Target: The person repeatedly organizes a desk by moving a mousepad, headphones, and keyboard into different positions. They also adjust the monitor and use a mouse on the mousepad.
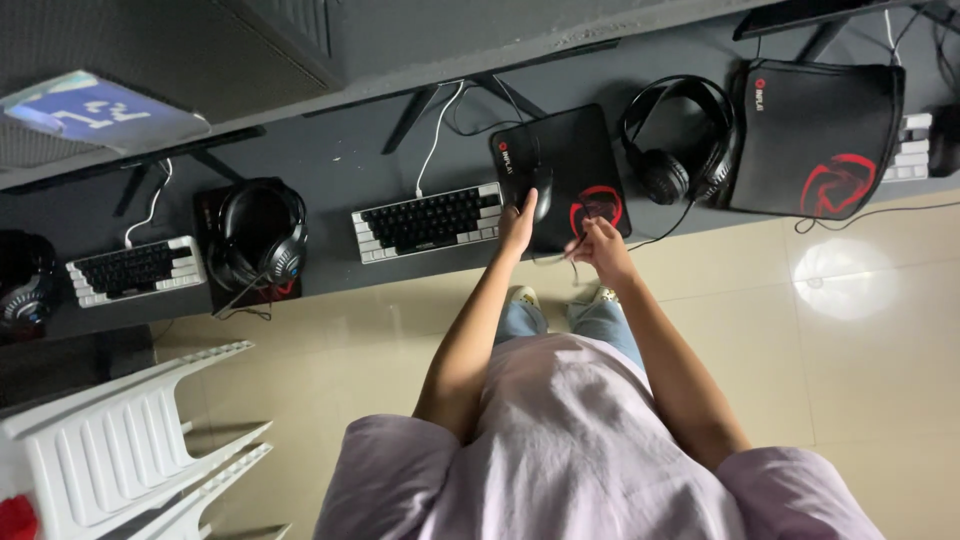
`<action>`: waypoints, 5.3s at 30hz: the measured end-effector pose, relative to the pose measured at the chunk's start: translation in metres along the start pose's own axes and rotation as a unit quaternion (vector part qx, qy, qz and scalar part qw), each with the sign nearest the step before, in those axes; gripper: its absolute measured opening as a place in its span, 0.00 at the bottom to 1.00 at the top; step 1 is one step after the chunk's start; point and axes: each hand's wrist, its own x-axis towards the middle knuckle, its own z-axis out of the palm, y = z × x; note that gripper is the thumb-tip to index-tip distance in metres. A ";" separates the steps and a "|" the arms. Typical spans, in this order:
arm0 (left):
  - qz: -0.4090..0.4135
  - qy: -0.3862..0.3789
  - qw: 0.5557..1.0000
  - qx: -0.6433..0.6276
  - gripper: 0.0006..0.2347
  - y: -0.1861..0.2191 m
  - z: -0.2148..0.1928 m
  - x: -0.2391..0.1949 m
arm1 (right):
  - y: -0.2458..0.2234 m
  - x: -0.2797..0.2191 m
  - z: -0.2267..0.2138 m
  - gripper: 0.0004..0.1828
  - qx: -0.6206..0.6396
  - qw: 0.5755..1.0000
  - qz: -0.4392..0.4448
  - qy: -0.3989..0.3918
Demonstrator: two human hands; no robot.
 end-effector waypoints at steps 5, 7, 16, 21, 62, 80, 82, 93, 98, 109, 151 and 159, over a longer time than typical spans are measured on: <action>-0.043 -0.073 0.996 0.019 0.31 0.014 -0.013 0.001 | -0.011 0.006 -0.007 0.13 -0.108 0.994 0.009 0.005; -0.071 -0.100 0.992 0.041 0.31 0.001 -0.007 0.005 | -0.011 0.016 -0.014 0.14 -0.164 0.986 -0.008 0.025; 0.052 -0.025 0.991 0.117 0.35 -0.033 0.032 -0.008 | -0.022 0.050 -0.035 0.11 -0.163 0.934 -0.213 0.236; 0.119 0.044 0.986 0.108 0.34 -0.046 0.031 -0.013 | -0.004 0.059 -0.037 0.09 -0.315 0.897 -0.213 0.225; 0.335 -0.102 0.906 0.235 0.06 0.009 -0.071 -0.084 | 0.008 0.017 -0.060 0.34 -0.591 0.721 -0.321 0.166; 0.334 -0.103 0.904 0.245 0.05 -0.006 -0.075 -0.079 | 0.033 -0.018 -0.019 0.28 -0.600 0.703 -0.331 0.190; 0.326 -0.097 0.906 0.251 0.04 -0.005 -0.081 -0.081 | 0.037 -0.016 -0.015 0.27 -0.605 0.694 -0.337 0.198; 0.289 0.108 0.937 0.164 0.07 -0.015 -0.164 -0.080 | 0.039 -0.006 0.091 0.31 -0.562 0.715 -0.408 0.080; 0.218 0.223 0.931 0.187 0.17 -0.036 -0.209 -0.075 | 0.097 0.050 0.100 0.33 -0.472 0.816 -0.332 -0.019; 0.009 0.256 0.963 -0.077 0.49 -0.103 -0.243 -0.039 | 0.114 0.082 0.095 0.28 -0.355 0.916 -0.186 -0.005; -0.080 0.199 0.949 -0.232 0.44 -0.121 -0.255 -0.021 | 0.123 0.094 0.088 0.28 -0.305 0.936 -0.170 -0.036; 0.006 0.225 0.943 -0.247 0.31 -0.147 -0.228 -0.021 | 0.120 0.082 0.100 0.32 -0.338 0.927 -0.159 0.017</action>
